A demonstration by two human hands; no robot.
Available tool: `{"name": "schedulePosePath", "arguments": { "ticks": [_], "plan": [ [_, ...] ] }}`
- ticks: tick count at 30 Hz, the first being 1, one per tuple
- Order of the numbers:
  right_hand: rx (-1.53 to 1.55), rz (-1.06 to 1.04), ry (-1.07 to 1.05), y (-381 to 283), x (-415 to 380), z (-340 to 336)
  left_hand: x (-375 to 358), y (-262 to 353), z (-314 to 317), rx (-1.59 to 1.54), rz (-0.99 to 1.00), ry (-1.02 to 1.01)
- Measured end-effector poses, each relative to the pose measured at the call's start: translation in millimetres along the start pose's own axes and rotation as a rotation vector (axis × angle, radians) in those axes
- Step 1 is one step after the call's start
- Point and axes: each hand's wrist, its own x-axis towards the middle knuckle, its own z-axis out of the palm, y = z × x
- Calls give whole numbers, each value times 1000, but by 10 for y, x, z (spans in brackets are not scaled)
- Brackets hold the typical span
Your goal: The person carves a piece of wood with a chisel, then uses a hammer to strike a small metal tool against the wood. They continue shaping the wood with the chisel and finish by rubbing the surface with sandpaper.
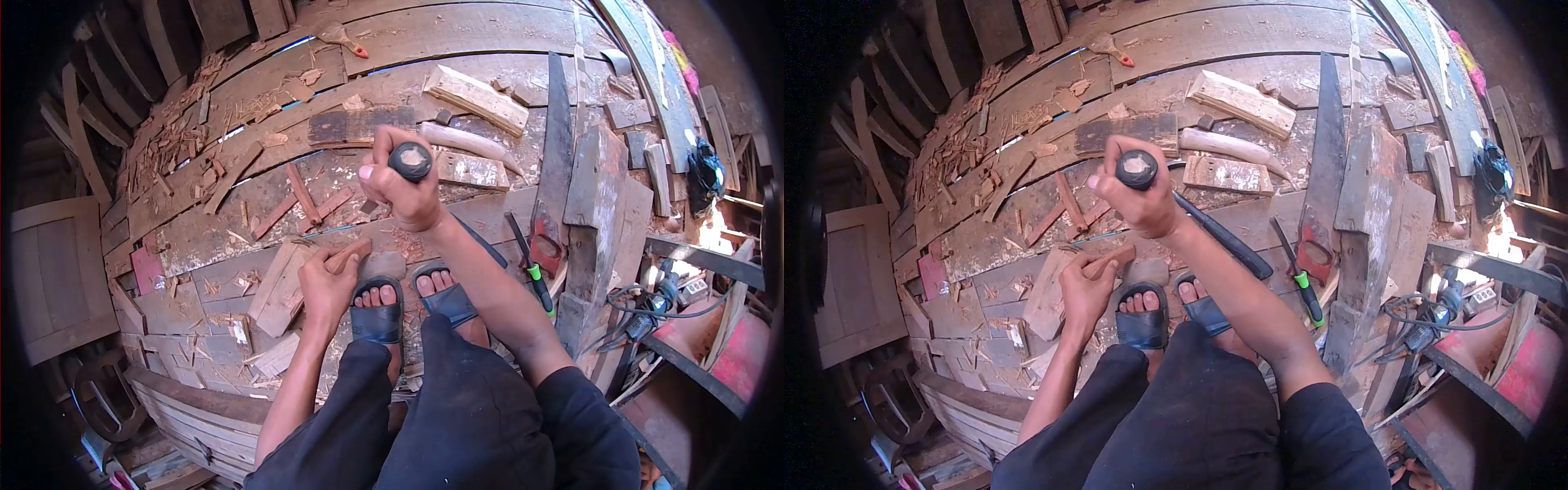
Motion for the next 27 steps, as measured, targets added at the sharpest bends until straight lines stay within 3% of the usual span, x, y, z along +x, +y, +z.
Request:
{"name": "schedulePosePath", "arguments": {
  "ticks": [3,7,8,13,18,23,25,27],
  "plan": [
    [24,-19,-25,-146,31,50,-58,-85,7,-26,10,4],
    [56,-19,43,885,-366,-40,-53,-65,-14,-43,20,2],
    [64,100,33,1031,-493,-125,-89,-55,-20,-55,7,-22],
    [-104,-25,-72,546,-262,156,-98,-226,56,-74,59,16],
    [39,64,-140,-341,-39,324,-91,-255,72,-72,26,40],
    [-174,-104,-9,953,-577,4,-92,-218,71,-116,-16,5],
    [-211,-126,91,1012,-526,31,-91,-116,49,-70,5,22],
    [-132,10,51,711,-427,-89,-112,-114,-1,-40,0,21]
  ]
}}
